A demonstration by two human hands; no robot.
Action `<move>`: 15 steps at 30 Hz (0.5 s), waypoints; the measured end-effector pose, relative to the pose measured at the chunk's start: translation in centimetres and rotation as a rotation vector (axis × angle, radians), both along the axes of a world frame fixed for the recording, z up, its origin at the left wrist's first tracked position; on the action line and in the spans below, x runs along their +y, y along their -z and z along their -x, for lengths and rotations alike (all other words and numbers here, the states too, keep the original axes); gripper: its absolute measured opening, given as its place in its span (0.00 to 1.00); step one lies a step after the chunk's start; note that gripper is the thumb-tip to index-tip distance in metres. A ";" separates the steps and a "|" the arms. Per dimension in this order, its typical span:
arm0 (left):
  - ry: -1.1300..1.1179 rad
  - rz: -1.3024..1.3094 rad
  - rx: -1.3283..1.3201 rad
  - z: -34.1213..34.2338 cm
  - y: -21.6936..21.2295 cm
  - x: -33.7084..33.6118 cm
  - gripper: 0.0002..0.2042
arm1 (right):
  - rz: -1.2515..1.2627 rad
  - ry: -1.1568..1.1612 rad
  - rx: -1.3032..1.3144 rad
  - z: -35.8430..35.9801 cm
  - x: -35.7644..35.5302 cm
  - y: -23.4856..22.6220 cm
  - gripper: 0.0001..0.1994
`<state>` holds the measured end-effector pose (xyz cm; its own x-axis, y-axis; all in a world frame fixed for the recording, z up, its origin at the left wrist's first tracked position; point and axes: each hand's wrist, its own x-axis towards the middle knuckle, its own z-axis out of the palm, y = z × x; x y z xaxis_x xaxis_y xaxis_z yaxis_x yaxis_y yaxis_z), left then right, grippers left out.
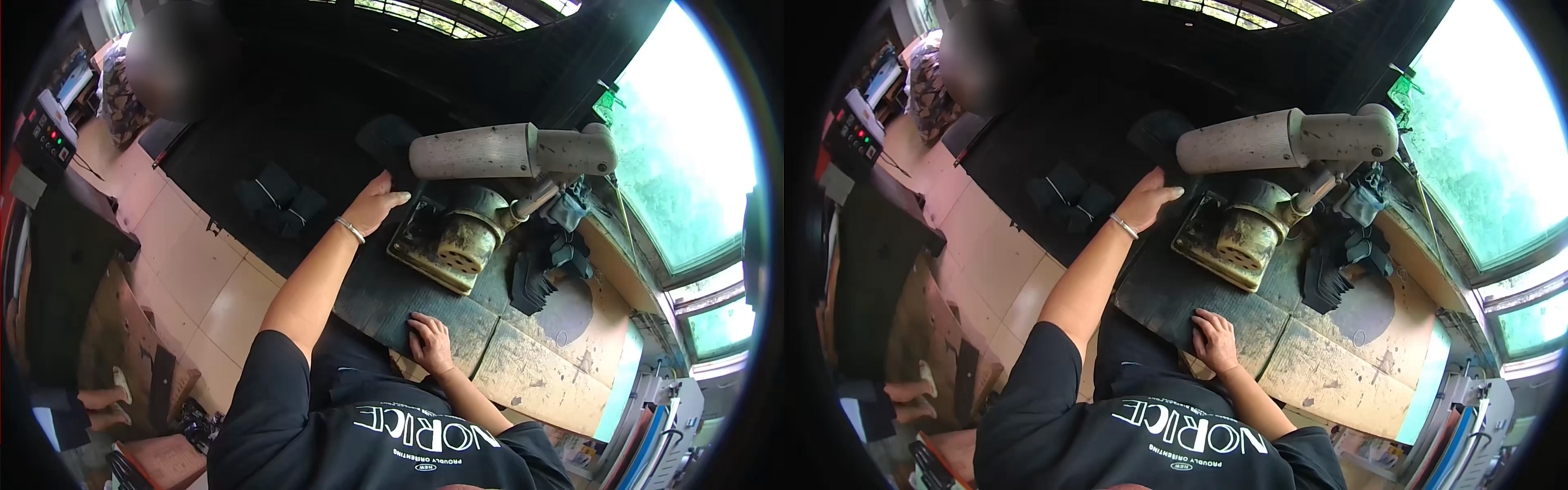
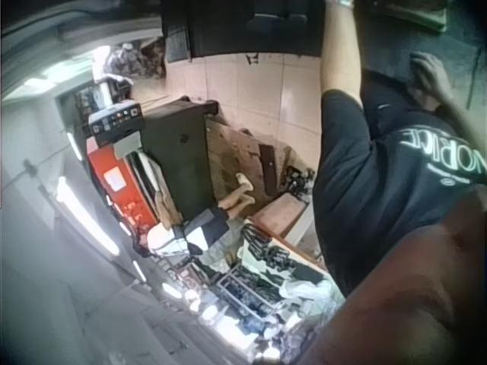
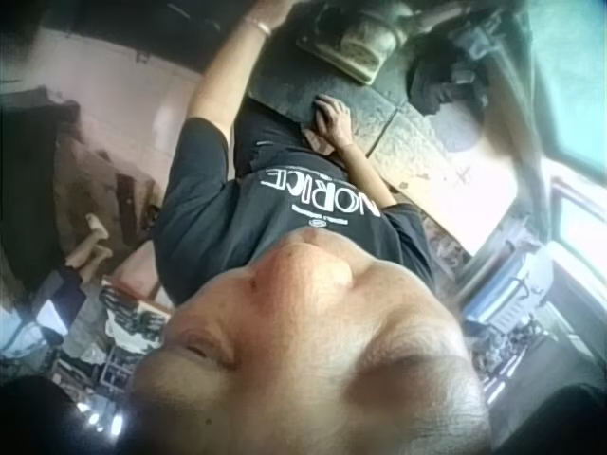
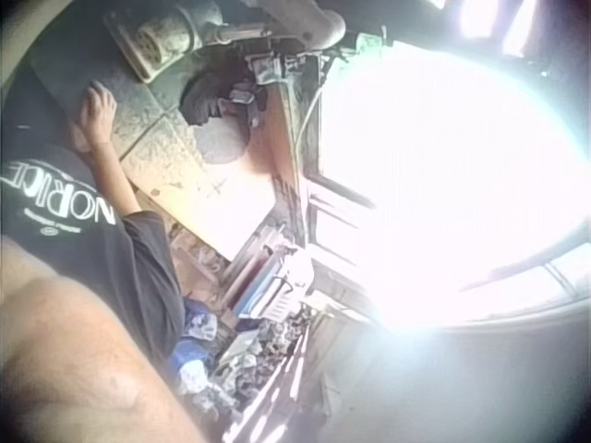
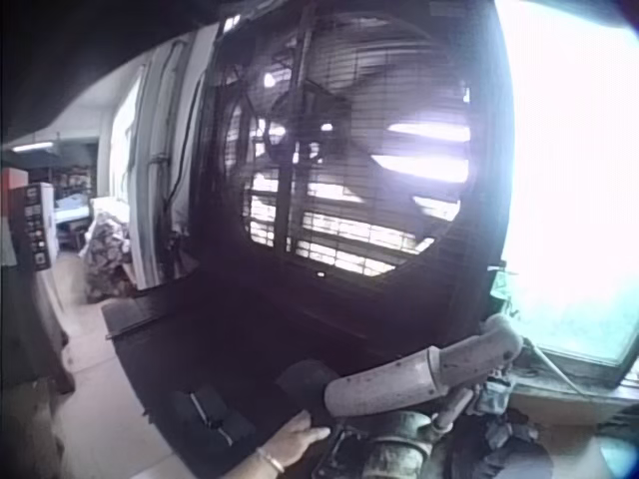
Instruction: Stacking and aligning black shoe components at a workstation.
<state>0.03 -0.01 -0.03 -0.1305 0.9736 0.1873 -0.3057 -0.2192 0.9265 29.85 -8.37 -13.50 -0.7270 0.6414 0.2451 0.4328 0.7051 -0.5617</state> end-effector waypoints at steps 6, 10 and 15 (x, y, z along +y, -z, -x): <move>0.047 0.013 0.049 -0.5 2.2 0.2 0.30 | -0.006 -0.002 -0.003 -0.5 0.1 -0.3 0.15; 0.102 0.121 0.112 -0.9 2.7 0.0 0.29 | -0.007 -0.003 -0.002 -0.6 0.2 -0.1 0.15; 0.132 0.068 0.127 -1.4 3.4 -0.2 0.26 | 0.001 -0.004 -0.001 -0.5 0.1 -0.2 0.15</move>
